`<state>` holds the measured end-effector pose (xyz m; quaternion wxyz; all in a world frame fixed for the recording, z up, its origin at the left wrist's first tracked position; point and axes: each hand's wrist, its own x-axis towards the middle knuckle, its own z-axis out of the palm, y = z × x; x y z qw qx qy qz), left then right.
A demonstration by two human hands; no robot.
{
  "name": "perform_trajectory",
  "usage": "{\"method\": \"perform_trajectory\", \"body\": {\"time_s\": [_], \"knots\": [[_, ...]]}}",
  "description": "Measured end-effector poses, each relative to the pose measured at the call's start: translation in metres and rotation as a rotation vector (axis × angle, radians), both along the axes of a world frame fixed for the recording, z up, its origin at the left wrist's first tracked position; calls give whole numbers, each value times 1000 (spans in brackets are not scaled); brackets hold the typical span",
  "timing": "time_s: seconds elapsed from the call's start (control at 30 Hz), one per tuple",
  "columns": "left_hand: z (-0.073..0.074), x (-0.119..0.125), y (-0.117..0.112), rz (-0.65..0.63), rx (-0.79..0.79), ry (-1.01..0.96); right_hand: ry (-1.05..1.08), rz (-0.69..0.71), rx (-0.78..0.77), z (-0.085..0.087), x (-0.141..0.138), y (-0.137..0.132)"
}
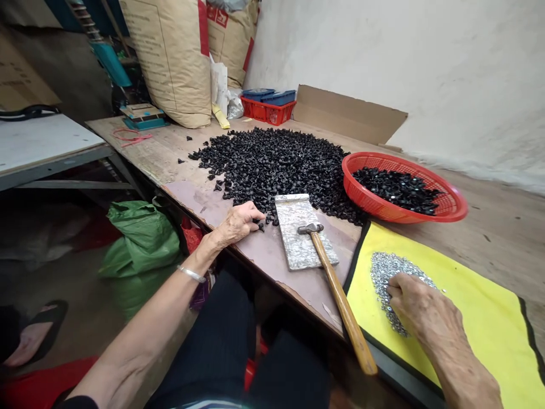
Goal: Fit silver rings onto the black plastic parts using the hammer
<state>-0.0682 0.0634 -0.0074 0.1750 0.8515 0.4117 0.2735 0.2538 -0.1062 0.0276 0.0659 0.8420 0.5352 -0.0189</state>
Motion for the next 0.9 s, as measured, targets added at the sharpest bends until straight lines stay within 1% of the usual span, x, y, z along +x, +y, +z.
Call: {"method": "perform_trajectory", "body": {"time_s": [0.03,0.1,0.2,0.3,0.4,0.47,0.53,0.6,0.67,0.73,0.8,0.83,0.9], "knots": [[2,2,0,-35,24,87,-19,29,-11,0,0,1],[7,7,-1,-52,53,244,-58,73,-36,1,0,2],[12,13,-1,-36,87,373,-108,46,-89,-1,3,3],[14,15,2,-21,91,383,-113,29,-88,-4,6,2],[12,15,7,-30,62,282,-106,22,8,-4,10,-2],[10,14,10,-25,15,102,-98,-13,97,0,10,-4],[7,15,9,14,-106,-205,-73,-82,183,9,5,-7],[3,16,3,75,-325,-611,-5,-174,254,21,-5,-9],[1,17,-8,105,-578,-1000,110,-272,309,33,-19,-11],[0,20,-22,84,-780,-1270,237,-319,369,40,-34,-13],[0,25,-36,59,-928,-1428,349,-303,435,40,-48,-15],[1,27,-42,58,-988,-1482,405,-265,466,37,-55,-16],[3,33,-52,78,-1076,-1556,503,-130,548,30,-70,-17]]}}
